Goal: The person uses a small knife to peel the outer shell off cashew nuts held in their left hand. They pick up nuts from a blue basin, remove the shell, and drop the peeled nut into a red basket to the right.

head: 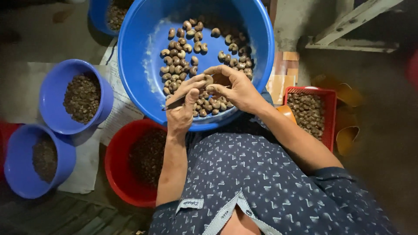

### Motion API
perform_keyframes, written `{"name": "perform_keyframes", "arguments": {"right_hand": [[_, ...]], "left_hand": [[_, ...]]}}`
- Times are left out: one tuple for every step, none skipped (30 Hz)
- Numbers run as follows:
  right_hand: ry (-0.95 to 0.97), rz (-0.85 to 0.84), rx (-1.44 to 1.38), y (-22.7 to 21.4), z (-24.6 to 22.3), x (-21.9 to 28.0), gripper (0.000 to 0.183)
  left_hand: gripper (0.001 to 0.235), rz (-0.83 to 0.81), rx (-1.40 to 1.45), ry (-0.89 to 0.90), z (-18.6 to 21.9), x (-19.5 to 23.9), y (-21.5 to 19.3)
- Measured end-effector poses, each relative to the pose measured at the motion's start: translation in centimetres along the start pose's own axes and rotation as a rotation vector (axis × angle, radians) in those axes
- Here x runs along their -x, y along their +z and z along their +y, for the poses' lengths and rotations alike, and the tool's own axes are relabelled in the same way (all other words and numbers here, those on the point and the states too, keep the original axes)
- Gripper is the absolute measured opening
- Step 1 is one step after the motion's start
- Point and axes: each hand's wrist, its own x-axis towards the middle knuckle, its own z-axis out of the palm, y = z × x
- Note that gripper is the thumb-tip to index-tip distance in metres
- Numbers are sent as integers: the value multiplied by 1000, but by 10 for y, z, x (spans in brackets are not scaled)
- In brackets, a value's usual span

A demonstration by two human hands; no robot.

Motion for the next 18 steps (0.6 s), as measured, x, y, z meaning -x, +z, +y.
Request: {"name": "perform_keyframes", "arguments": {"right_hand": [[1, -4, 1, 0, -1, 0, 37], [8, -3, 1, 1, -3, 0, 37], [16, -3, 1, 1, -4, 0, 38], [17, -2, 2, 1, -5, 1, 38], [14, -6, -4, 1, -5, 2, 36], [12, -11, -11, 1, -6, 2, 35], [13, -13, -10, 0, -5, 2, 35], [6, -5, -18, 0, -4, 1, 35], [-1, 4, -25, 0, -2, 0, 36], [-1, 3, -25, -1, 0, 1, 36], [-11, 21, -28, -2, 2, 1, 36], [-20, 39, -30, -2, 4, 1, 36], [-20, 40, -30, -1, 0, 2, 36], [-26, 47, -24, 1, -3, 3, 35], [-31, 55, -18, 3, -7, 3, 34], [-31, 54, -18, 2, -5, 3, 34], [-38, 55, -5, 2, -4, 2, 34], [-45, 58, 7, 1, -3, 2, 34]], "left_hand": [[28, 4, 0, 0, -3, 2, -1], [26, 1, -11, -16, -7, 3, -2], [24, -3, -21, -32, -11, 4, -3], [24, -3, -20, -33, -12, 5, -5], [26, 6, 28, -40, -13, 6, -7], [28, 17, 75, -47, -14, 7, -9], [28, 18, 75, -47, -10, 6, -7], [28, 5, 72, -45, -6, 5, -5], [27, -8, 69, -43, -3, 4, -3], [27, -8, 69, -43, -5, 4, -3], [27, -16, 93, -35, -6, 4, -3], [26, -25, 118, -27, -8, 4, -3], [26, -25, 119, -27, -9, 5, -3], [26, -5, 111, -27, -10, 5, -3], [26, 14, 102, -28, -11, 5, -3], [26, 15, 102, -27, -10, 5, -3], [27, 6, 107, -22, -10, 5, -3], [27, -3, 112, -16, -10, 5, -4]]}}
